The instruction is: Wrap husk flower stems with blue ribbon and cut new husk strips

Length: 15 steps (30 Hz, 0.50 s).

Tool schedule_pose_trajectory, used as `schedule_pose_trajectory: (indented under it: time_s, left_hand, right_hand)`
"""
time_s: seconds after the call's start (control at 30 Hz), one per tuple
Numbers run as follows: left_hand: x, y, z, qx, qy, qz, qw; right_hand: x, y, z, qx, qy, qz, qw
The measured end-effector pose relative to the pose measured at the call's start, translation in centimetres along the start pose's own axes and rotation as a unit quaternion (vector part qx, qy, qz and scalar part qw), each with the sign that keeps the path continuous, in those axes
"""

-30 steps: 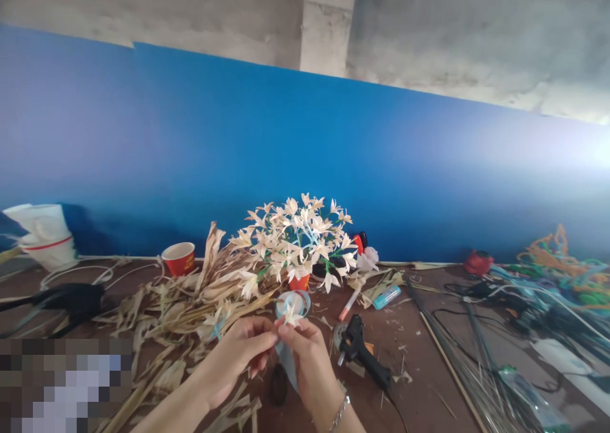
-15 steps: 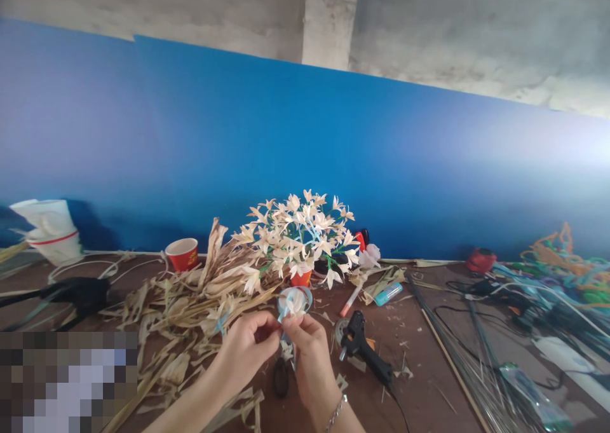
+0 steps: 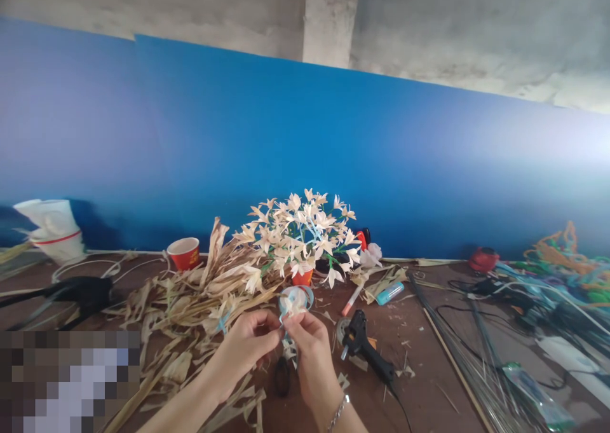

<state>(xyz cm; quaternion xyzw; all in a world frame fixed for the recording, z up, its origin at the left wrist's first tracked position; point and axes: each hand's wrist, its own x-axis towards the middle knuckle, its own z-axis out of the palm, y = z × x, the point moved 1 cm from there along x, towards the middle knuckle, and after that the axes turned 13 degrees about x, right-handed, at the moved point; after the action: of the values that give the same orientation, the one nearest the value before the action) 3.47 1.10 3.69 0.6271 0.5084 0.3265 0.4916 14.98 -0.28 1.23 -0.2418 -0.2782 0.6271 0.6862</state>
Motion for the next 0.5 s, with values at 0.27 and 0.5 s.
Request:
schedule_pose_trajectory:
  time_s: [0.27,0.5]
  left_hand:
    - [-0.04,-0.30,0.09,0.106,0.084,0.096,0.986]
    - [-0.12,-0.11,0.12,0.111,0.094,0.124,0.982]
  right_hand:
    - [-0.04,0.17,0.26,-0.023,0.015,-0.043,0.999]
    - [-0.04,0.07,0.32,-0.035,0.016,-0.056,0.998]
